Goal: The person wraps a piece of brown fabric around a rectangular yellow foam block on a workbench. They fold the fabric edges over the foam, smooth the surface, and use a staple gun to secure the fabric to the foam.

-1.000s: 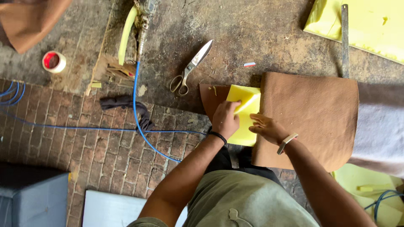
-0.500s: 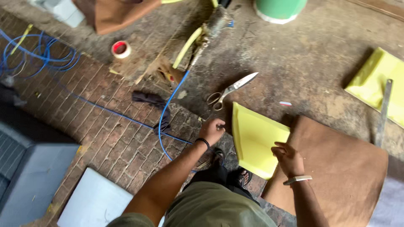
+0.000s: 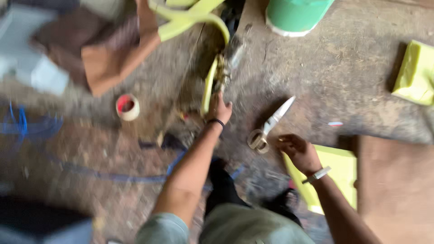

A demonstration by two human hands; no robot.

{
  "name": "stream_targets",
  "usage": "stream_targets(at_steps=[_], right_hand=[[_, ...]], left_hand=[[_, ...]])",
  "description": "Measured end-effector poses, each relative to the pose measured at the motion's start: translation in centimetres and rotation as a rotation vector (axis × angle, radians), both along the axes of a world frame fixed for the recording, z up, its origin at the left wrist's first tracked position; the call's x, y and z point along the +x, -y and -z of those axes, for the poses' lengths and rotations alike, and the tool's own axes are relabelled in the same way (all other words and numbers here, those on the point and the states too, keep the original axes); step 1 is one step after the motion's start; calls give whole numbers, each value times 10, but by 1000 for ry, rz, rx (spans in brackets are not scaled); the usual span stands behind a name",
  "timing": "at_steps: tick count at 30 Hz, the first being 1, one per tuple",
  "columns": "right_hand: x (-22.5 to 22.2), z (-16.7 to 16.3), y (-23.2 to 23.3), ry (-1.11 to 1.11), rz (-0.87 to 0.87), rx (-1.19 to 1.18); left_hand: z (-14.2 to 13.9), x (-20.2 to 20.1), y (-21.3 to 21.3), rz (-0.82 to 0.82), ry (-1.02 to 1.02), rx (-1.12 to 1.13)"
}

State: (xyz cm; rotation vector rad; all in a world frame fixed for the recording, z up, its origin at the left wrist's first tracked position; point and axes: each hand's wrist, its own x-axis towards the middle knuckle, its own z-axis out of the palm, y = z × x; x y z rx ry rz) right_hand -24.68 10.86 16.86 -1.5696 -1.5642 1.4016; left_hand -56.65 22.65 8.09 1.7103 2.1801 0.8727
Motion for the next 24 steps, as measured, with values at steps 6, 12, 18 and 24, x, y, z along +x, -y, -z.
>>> stream_targets(at_steps=[6,12,18,24], right_hand=[[-91,-4,15,-46,119,-100],[-140,-32,6,68,206,-106],[-179,-53,-18,-20,216,-92],[-211,-51,-14,-340,450,433]], left_hand=[[11,-31,-49,89,-35,-574],[17,-70,-55,183,-90,-311],[-63,-80,17,196,97,-554],[-143,0,100,561,204,-57]])
